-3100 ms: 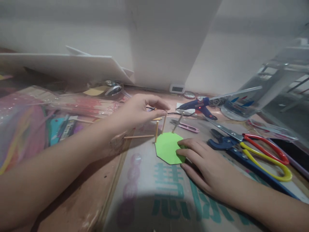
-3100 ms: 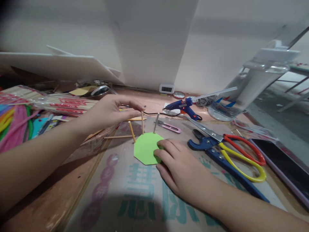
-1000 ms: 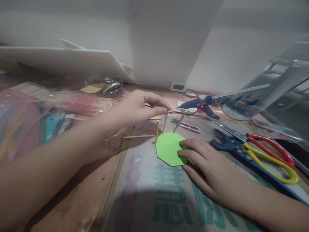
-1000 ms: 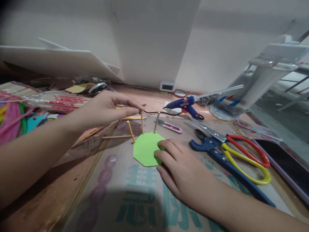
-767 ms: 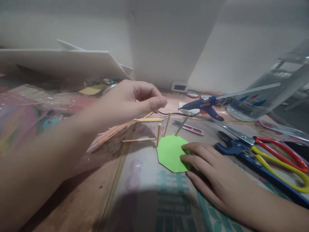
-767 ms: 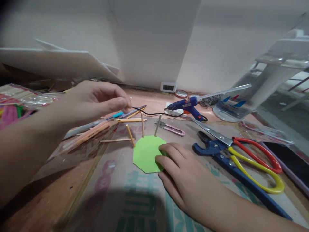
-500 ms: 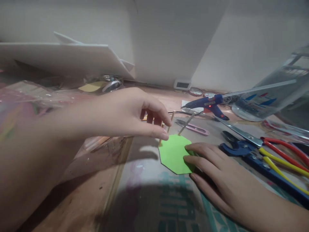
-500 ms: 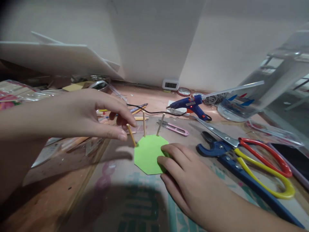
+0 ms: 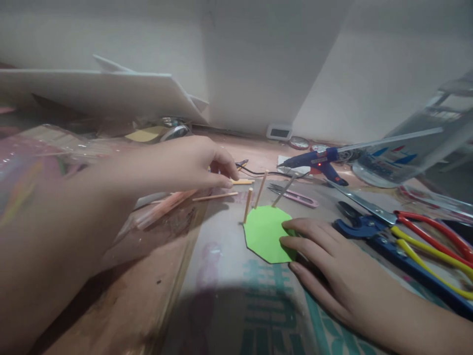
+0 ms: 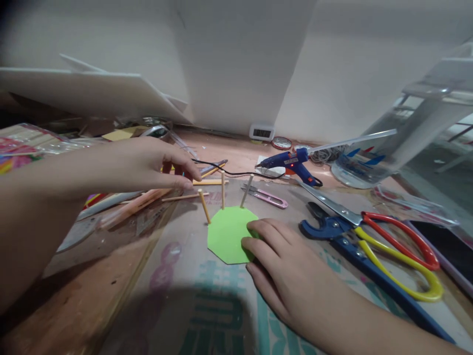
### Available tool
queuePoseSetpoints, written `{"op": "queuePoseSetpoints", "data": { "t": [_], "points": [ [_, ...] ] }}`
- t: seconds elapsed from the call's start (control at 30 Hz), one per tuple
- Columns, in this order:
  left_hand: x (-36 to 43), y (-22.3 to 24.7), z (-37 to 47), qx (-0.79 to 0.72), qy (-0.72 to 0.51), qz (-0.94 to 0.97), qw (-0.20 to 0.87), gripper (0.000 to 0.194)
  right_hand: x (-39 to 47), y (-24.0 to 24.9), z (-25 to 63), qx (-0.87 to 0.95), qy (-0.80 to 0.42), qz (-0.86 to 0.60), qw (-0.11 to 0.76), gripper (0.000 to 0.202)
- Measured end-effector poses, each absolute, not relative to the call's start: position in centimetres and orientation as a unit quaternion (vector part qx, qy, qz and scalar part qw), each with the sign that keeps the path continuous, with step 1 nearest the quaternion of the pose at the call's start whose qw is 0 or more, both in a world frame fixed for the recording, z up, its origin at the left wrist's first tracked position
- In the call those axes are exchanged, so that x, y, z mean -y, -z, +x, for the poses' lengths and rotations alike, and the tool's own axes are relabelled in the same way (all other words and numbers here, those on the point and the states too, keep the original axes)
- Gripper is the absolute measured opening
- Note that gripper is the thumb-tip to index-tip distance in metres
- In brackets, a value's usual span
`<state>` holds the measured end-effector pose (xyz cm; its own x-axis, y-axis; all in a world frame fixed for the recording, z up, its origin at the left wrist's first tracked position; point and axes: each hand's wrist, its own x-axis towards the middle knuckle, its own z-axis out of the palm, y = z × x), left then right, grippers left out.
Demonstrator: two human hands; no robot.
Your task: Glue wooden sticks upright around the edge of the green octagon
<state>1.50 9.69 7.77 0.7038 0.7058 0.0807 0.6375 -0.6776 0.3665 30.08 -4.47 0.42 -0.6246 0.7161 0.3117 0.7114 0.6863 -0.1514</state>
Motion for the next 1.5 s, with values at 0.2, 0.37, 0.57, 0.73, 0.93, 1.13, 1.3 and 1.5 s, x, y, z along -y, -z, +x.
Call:
{"op": "queuePoseSetpoints", "data": {
  "t": [0.2, 0.37, 0.57, 0.73, 0.93, 1.13, 1.3, 1.5],
  "points": [
    [-8.2, -8.4, 2.0, -0.347, -0.116, 0.904, 0.219, 0.033, 4.5, -0.3, 30.1, 0.907, -0.009, -0.387, 0.166, 0.019],
    [-7.3, -8.9, 2.7, -0.354, -0.154, 0.888, 0.251, 0.026, 4.5, -0.4, 30.1, 0.907, -0.012, -0.387, 0.163, 0.018],
    [-7.4, -8.4, 3.0, -0.329, -0.138, 0.91, 0.212, 0.016, 4.4, -0.3, 30.0, 0.908, -0.004, -0.386, 0.163, 0.018],
    [-7.3, -8.4, 3.3, -0.308, -0.14, 0.92, 0.198, 0.023, 4.5, -0.2, 30.2, 0.906, -0.014, -0.392, 0.159, 0.019],
    [-7.4, -8.5, 3.2, -0.305, -0.123, 0.929, 0.171, 0.024, 4.5, -0.2, 30.2, 0.907, -0.015, -0.39, 0.157, 0.019],
    [-7.3, -8.5, 3.0, -0.294, -0.149, 0.925, 0.189, 0.023, 4.8, -0.2, 30.4, 0.906, -0.015, -0.392, 0.157, 0.02],
    [-7.2, -8.6, 3.2, -0.286, -0.138, 0.931, 0.178, 0.022, 4.6, -0.3, 30.2, 0.906, -0.013, -0.392, 0.158, 0.02],
    [-7.1, -8.7, 3.3, -0.29, -0.134, 0.933, 0.164, 0.021, 4.5, -0.3, 30.1, 0.908, -0.005, -0.386, 0.161, 0.019]
  ]
}}
